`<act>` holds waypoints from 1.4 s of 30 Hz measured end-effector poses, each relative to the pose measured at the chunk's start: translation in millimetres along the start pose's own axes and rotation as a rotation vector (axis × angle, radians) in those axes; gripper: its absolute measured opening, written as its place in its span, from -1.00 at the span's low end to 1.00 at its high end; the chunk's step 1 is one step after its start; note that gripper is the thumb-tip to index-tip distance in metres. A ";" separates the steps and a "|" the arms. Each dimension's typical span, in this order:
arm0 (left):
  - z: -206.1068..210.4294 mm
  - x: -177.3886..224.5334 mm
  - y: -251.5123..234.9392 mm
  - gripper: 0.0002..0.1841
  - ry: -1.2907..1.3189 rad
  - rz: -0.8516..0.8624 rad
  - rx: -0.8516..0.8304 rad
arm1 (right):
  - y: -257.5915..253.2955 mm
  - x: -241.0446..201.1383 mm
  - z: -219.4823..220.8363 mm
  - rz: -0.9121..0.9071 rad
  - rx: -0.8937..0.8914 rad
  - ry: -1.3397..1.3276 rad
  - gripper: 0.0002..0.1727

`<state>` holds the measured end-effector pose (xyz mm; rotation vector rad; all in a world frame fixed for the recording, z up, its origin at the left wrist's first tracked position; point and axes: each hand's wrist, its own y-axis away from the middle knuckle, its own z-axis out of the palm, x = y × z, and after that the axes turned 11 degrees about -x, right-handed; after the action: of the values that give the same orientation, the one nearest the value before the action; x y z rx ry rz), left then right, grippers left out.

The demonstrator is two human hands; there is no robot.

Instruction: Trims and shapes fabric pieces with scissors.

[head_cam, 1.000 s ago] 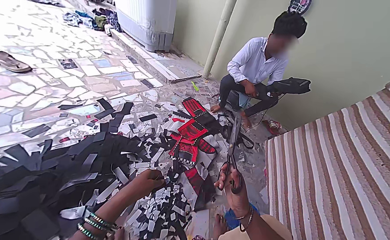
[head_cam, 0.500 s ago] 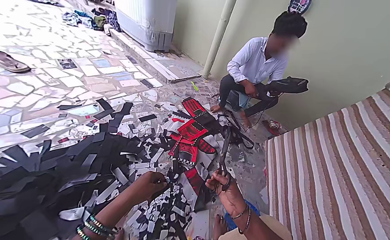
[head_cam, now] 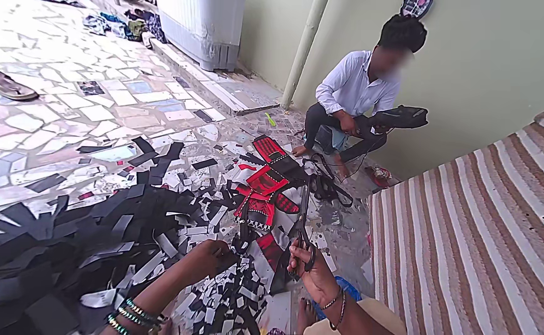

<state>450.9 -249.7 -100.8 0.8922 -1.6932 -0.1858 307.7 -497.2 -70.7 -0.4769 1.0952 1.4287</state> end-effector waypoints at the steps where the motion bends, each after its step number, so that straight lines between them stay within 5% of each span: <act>1: -0.1 1.9 -0.1 -0.79 -0.014 -0.008 -0.009 | 0.3 0.2 0.1 0.005 -0.004 -0.008 -0.94; 27: -1.1 0.0 -1.3 -0.82 -0.072 -0.011 -0.004 | 0.1 3.2 0.2 0.051 0.015 -0.087 -0.83; 38: -2.5 6.7 0.9 -0.84 0.096 -0.010 0.274 | 5.0 12.5 3.5 0.158 -0.053 -0.029 -0.83; 42: -11.3 20.3 16.2 -0.87 0.306 -0.010 0.383 | 12.7 24.2 2.4 0.215 -0.227 0.036 -0.69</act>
<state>452.4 -247.7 -72.6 1.1472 -1.4586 0.2673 291.7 -480.1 -85.0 -0.5599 1.0415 1.7511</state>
